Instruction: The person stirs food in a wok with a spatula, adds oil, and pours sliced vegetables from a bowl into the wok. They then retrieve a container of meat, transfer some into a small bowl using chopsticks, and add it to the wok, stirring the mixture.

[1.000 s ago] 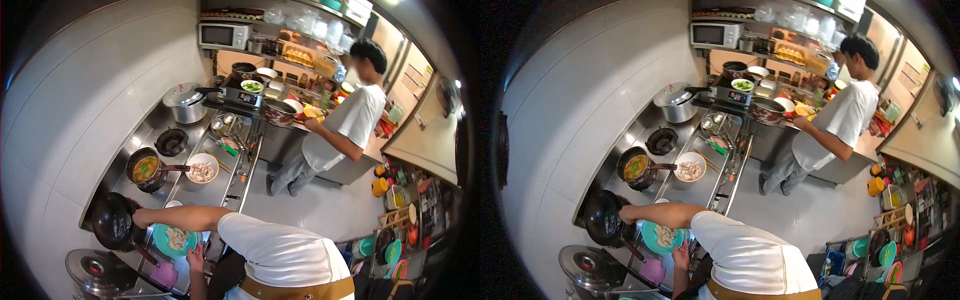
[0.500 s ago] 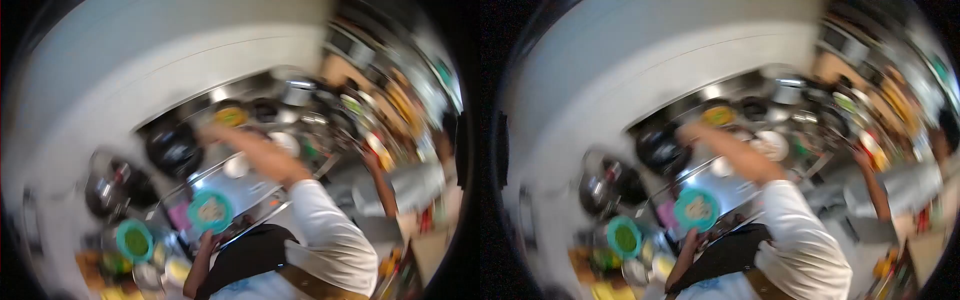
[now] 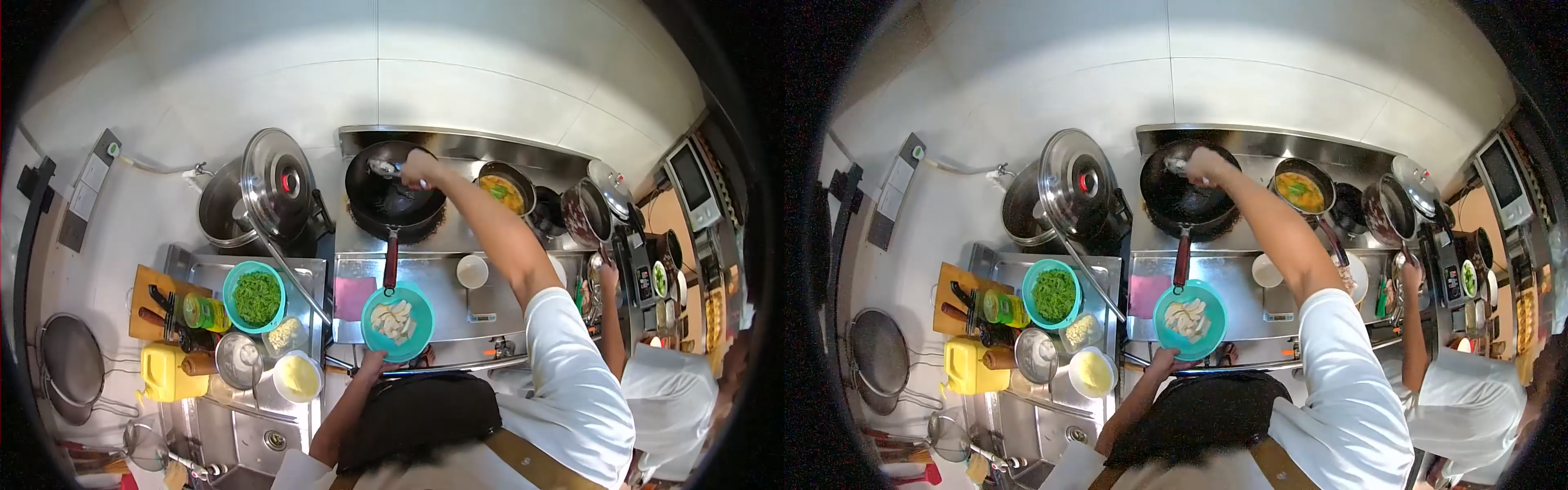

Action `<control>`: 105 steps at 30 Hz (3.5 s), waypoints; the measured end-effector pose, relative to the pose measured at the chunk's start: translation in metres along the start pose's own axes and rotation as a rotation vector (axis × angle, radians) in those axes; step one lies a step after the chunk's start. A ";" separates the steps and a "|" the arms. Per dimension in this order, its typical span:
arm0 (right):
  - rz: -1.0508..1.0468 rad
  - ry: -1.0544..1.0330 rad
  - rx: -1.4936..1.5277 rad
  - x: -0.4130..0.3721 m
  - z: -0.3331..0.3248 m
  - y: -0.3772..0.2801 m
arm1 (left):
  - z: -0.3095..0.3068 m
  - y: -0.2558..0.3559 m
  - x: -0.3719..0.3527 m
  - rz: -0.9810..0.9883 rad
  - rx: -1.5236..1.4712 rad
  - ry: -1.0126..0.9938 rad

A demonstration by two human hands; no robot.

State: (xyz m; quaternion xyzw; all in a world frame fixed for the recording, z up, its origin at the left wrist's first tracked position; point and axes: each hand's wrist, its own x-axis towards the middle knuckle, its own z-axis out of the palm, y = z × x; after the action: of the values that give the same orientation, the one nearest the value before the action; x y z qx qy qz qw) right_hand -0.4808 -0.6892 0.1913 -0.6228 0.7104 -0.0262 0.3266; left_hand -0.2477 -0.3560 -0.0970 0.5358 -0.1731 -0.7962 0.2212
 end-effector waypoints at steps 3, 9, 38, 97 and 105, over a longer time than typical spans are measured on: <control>0.240 -0.216 0.416 0.054 -0.036 0.020 | -0.012 -0.006 -0.018 0.070 -0.012 0.051; 0.220 -0.237 0.081 -0.006 -0.082 0.086 | -0.035 -0.001 -0.050 0.125 -0.080 0.025; -0.077 -0.321 -0.602 -0.107 -0.030 0.047 | -0.042 0.058 -0.076 0.322 -0.232 0.146; 0.274 0.316 0.004 -0.098 0.113 0.216 | 0.075 0.333 0.042 0.781 0.246 0.221; 0.138 0.207 0.793 -0.139 0.133 0.217 | 0.123 0.359 0.093 0.614 0.861 0.677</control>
State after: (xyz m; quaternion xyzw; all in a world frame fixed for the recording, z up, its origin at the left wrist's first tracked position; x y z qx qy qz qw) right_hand -0.6015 -0.4663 0.0502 -0.3936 0.7144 -0.3385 0.4691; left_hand -0.3327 -0.7036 0.0592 0.7254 -0.5444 -0.3414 0.2467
